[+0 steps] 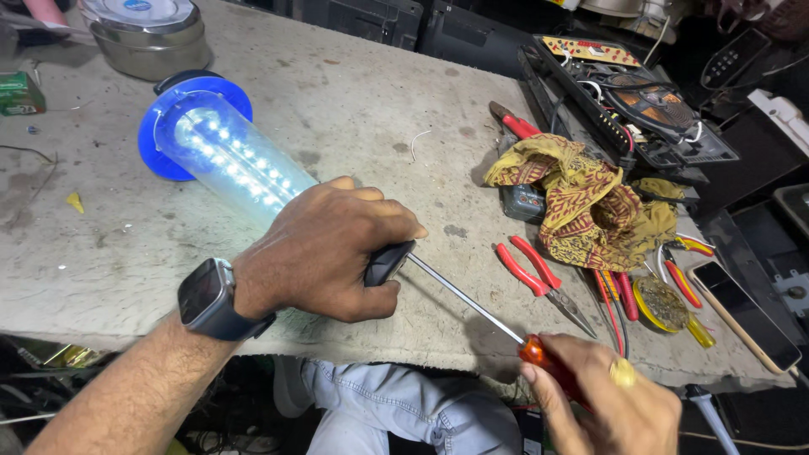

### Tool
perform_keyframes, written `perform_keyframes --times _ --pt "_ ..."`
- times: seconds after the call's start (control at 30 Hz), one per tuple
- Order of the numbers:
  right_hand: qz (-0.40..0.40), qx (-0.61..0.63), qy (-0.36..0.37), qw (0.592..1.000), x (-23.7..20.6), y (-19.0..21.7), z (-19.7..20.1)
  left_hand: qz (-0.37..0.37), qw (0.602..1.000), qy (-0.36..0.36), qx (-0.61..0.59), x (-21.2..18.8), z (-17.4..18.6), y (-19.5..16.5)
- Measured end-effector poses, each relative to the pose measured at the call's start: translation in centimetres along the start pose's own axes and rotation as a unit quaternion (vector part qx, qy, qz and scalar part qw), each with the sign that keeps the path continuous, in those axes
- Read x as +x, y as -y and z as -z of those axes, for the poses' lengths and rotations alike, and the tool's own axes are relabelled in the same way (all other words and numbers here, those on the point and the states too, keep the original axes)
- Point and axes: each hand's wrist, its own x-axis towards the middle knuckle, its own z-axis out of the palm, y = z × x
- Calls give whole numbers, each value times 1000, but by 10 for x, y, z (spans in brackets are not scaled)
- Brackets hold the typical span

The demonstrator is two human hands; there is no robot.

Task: The person assembles a portable LED light by inserting a battery into a blue plastic housing, connecting wires, and securing the black base. They then use a screwdriver to tighten the base and test the light, which illuminates.

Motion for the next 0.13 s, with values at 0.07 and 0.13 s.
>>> perform_keyframes --times 0.07,0.13 --pt "45 -121 -30 991 -9 -1 -13 25 999 25 14 0 -1 0" --pt "-302 117 124 938 -7 -20 -14 -63 996 -60 15 -1 0 4"
